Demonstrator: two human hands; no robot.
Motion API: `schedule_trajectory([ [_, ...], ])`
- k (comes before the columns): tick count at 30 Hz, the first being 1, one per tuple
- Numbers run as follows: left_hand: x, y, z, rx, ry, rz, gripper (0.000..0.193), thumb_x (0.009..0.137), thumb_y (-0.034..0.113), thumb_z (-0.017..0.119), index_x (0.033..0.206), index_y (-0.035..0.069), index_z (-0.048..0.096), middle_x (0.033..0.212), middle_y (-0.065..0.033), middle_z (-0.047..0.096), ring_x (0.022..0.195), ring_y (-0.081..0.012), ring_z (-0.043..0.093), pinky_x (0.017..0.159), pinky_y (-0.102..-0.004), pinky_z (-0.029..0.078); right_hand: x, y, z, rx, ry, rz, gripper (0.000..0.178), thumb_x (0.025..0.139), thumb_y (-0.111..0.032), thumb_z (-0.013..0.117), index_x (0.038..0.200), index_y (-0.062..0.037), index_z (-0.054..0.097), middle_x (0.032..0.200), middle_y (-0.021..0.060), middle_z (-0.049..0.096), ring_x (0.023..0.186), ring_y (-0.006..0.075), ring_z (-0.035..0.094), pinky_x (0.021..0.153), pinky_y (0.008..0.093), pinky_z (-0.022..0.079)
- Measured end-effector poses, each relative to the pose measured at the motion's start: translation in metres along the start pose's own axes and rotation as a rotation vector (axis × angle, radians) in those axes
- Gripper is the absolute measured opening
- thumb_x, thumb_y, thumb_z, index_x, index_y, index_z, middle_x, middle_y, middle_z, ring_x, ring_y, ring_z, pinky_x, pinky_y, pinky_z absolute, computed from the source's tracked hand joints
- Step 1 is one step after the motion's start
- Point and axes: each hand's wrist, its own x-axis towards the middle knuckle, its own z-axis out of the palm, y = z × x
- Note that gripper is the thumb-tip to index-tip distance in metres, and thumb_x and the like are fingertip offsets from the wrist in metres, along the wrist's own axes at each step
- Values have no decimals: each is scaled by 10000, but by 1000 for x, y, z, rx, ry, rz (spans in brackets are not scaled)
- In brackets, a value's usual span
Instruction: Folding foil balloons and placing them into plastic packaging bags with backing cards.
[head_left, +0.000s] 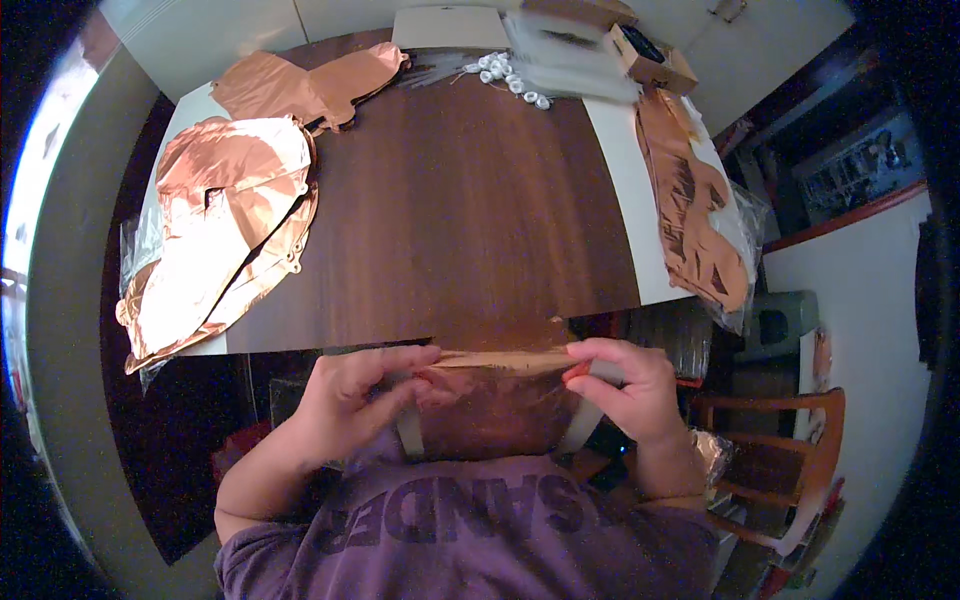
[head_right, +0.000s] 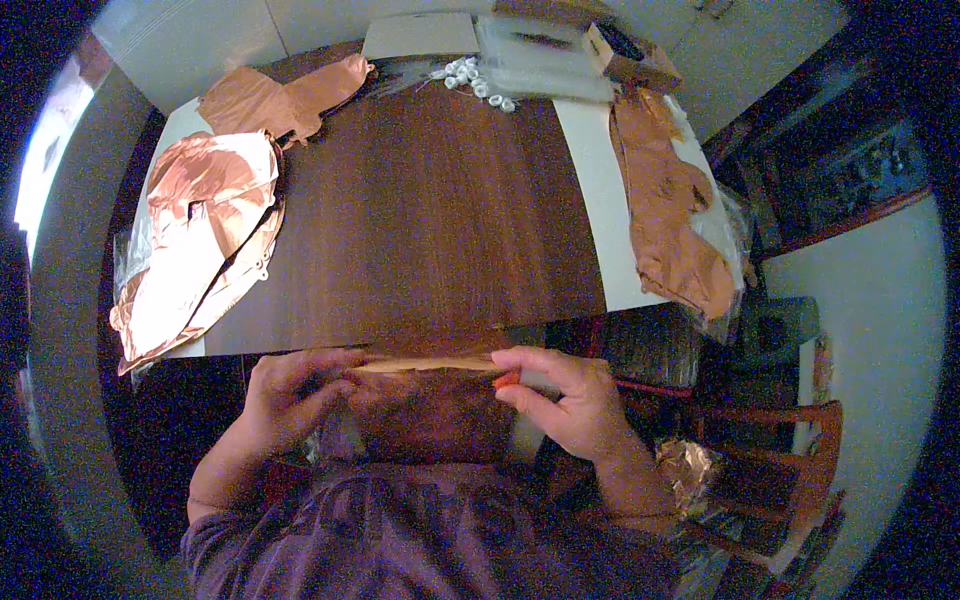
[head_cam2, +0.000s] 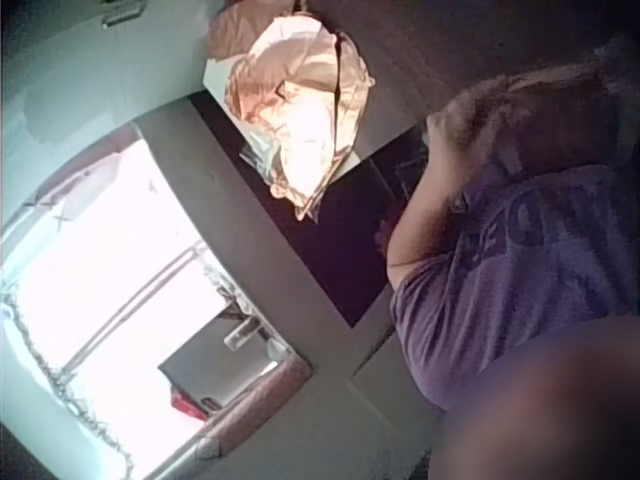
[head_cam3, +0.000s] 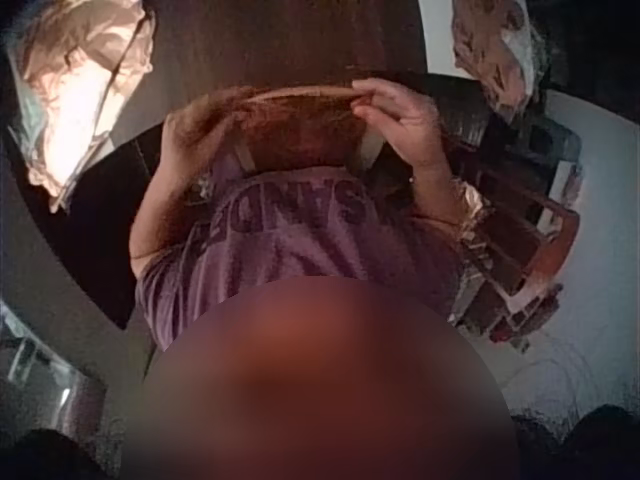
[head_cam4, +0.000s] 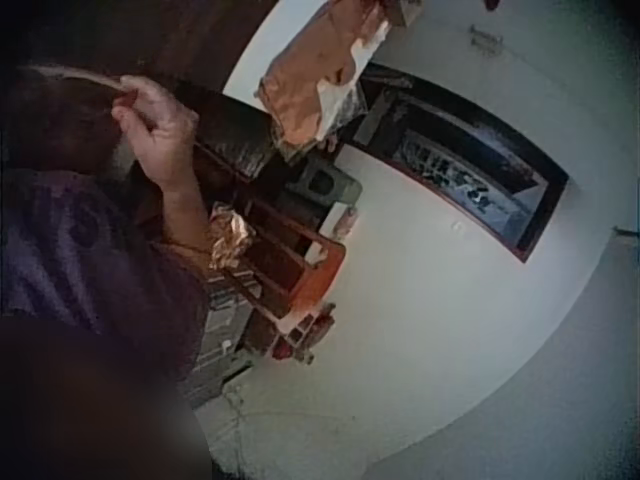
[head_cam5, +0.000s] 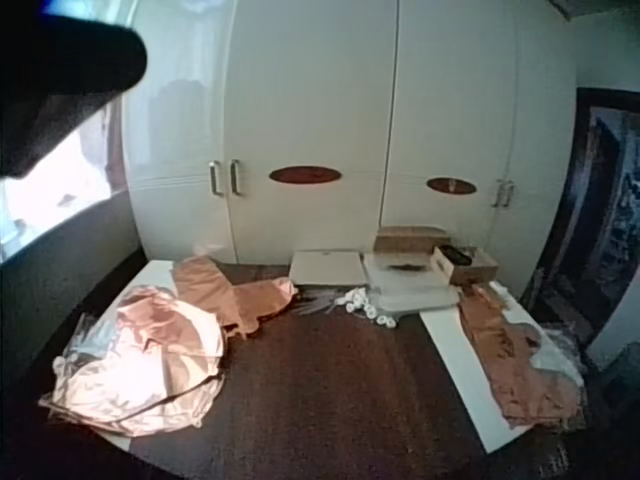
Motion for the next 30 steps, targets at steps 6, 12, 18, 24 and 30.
schedule_trajectory([
  [6, -12, 20, -6, -62, -41, -123, 156, 887, 84, 678, 1012, -9, 669, 867, -112, 719, 797, -151, 702, 710, -278, 549, -3, -11, -14, -159, -160, -113, 137, 786, -107, 764, 897, -53, 704, 829, 93, 698, 743, 207, 690, 667, 307, 535],
  [12, -9, 32, -16, -114, -143, -317, 106, 888, 103, 677, 897, -3, 676, 766, -82, 697, 690, -128, 670, 606, -270, 524, 4, -15, -18, -136, -191, -224, 129, 730, -40, 783, 816, -18, 690, 734, 78, 644, 673, 189, 626, 595, 297, 477],
  [18, 59, -36, -21, -132, -281, -594, 302, 888, 270, 636, 832, -23, 684, 615, -91, 608, 568, -120, 588, 537, -296, 483, 95, 41, -14, -72, -398, 284, 206, 812, -217, 741, 879, -24, 716, 799, 19, 691, 739, 112, 608, 690, 278, 486],
  [24, 101, -79, -8, 579, -165, -309, 280, 844, 280, 690, 968, 29, 673, 777, -87, 643, 665, -247, 617, 592, -379, 497, 165, 82, -12, -67, -424, 414, 190, 801, -196, 747, 898, -33, 729, 783, 18, 688, 700, 99, 597, 683, 273, 479],
  [30, 104, -73, 46, 631, -10, 463, 563, 857, 334, 651, 1310, 31, 509, 1353, -183, 489, 1283, -369, 435, 1063, -517, 346, 188, 76, -13, -189, -416, 406, 163, 797, -160, 744, 879, -20, 723, 777, 26, 686, 715, 100, 607, 690, 266, 478],
])
